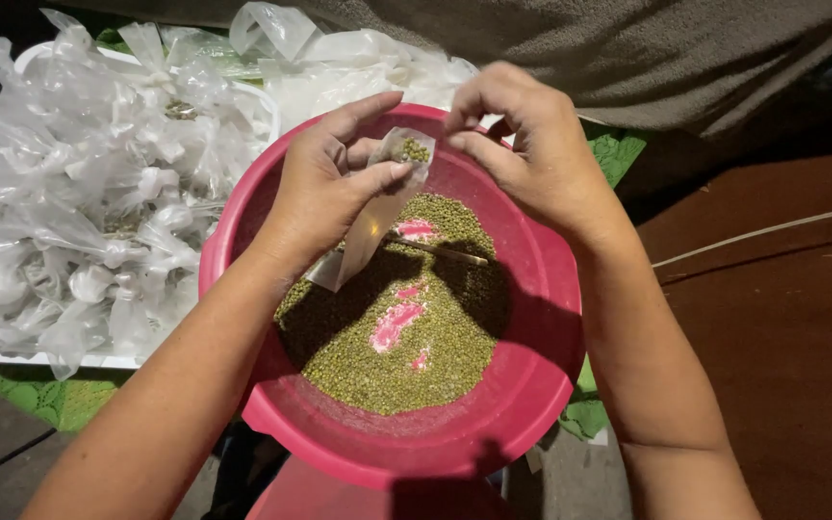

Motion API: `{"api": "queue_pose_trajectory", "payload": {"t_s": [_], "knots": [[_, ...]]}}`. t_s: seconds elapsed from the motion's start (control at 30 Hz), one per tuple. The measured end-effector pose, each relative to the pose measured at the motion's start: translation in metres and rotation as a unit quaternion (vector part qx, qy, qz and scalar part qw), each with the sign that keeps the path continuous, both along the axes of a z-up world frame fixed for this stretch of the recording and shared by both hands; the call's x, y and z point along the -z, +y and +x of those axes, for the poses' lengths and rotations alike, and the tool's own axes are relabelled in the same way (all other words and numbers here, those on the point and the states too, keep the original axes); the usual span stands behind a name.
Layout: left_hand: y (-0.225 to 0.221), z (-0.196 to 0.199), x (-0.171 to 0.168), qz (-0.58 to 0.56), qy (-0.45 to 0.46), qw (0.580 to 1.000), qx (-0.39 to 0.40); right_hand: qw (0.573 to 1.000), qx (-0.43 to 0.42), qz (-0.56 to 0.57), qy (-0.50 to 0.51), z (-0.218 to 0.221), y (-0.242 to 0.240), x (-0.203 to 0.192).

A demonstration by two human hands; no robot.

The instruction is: Scooping mung beans from a bowl into small plastic bags and tying them closed.

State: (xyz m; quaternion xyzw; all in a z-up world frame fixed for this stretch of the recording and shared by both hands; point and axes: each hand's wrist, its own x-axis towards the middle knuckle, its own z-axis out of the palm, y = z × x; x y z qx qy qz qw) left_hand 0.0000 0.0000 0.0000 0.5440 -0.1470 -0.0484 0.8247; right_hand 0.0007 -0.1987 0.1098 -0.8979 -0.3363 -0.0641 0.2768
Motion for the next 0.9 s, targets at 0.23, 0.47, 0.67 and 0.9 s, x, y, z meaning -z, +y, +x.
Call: {"api": "queue_pose_trajectory", "payload": {"t_s": [0.23, 0.47, 0.67, 0.9], "knots": [[-0.002, -0.001, 0.003, 0.125, -0.116, 0.981, -0.093, 0.997, 0.004, -0.025, -0.077, 0.012, 0.026, 0.033], [0.000, -0.002, -0.007, 0.193, -0.122, 0.973, -0.046, 0.996, -0.049, 0.043, -0.061, -0.002, 0.008, -0.029], [0.000, -0.007, -0.024, 0.277, -0.100, 0.956, 0.007, 0.994, -0.104, 0.034, -0.031, -0.003, 0.004, -0.040], [-0.018, -0.007, -0.049, 0.284, -0.107, 0.951, 0.061, 0.987, -0.092, 0.124, 0.036, -0.010, -0.006, -0.036]]}}
